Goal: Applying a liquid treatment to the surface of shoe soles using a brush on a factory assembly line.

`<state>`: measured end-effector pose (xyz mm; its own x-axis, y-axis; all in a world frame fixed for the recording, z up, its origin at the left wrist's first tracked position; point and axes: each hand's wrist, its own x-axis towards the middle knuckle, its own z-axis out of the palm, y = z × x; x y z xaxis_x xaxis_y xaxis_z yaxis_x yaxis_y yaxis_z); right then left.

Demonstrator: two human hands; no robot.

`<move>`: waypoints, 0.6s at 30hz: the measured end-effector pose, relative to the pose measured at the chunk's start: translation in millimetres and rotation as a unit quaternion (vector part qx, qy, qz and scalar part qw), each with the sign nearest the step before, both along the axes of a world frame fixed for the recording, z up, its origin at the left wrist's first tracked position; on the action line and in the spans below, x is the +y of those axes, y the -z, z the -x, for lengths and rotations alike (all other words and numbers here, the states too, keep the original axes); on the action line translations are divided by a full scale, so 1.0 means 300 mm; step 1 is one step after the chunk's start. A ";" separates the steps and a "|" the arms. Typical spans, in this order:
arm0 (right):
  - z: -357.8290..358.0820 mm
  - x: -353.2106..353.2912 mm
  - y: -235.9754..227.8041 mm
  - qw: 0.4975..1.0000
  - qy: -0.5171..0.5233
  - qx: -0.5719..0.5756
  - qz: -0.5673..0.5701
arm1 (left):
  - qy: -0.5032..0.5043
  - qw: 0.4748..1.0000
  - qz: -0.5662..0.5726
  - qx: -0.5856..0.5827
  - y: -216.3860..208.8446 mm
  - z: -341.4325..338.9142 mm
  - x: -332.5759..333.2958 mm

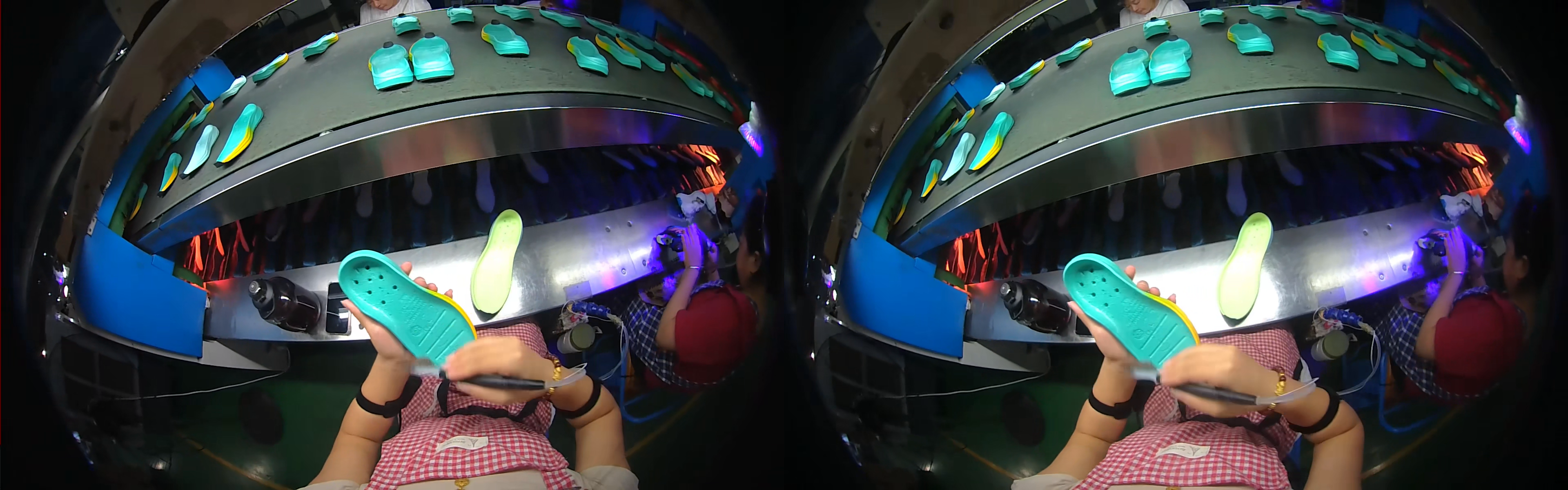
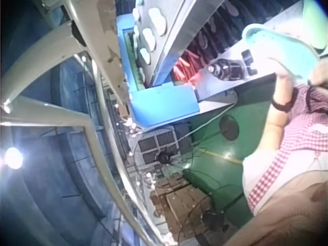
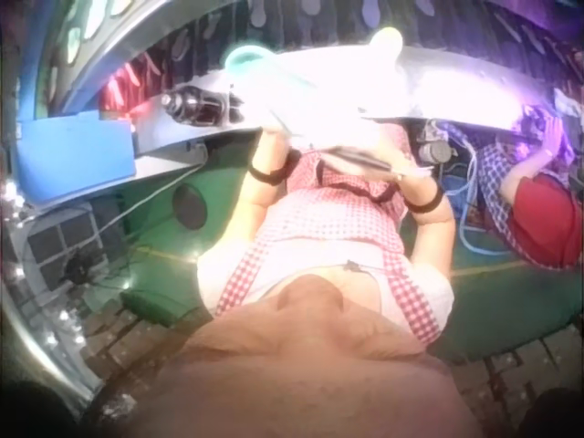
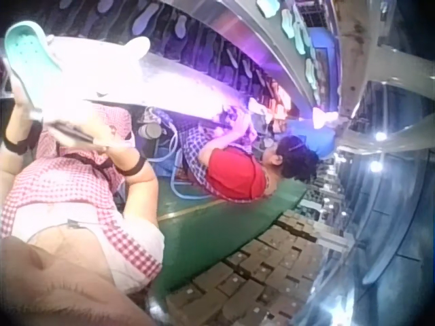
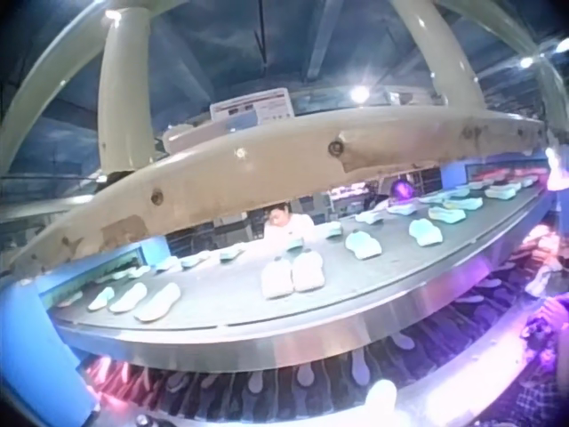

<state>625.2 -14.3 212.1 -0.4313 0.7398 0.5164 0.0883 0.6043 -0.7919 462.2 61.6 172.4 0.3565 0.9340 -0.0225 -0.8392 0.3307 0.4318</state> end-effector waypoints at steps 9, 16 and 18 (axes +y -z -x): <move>-0.076 -0.012 0.014 0.994 -0.047 0.010 0.095 | 0.003 0.999 -0.053 0.007 -0.024 0.031 0.017; -0.080 -0.011 0.110 0.869 -0.044 0.342 0.353 | -0.016 0.998 0.020 0.058 -0.115 -0.006 -0.013; -0.045 -0.005 0.122 0.853 -0.043 0.382 0.353 | 0.005 0.998 -0.017 0.052 -0.103 -0.023 -0.061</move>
<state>638.7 -15.7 175.4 -0.2370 0.9652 0.1109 -0.6369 -0.0681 -0.7680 469.0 43.4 203.5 0.3625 0.9316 -0.0274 -0.7865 0.3215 0.5274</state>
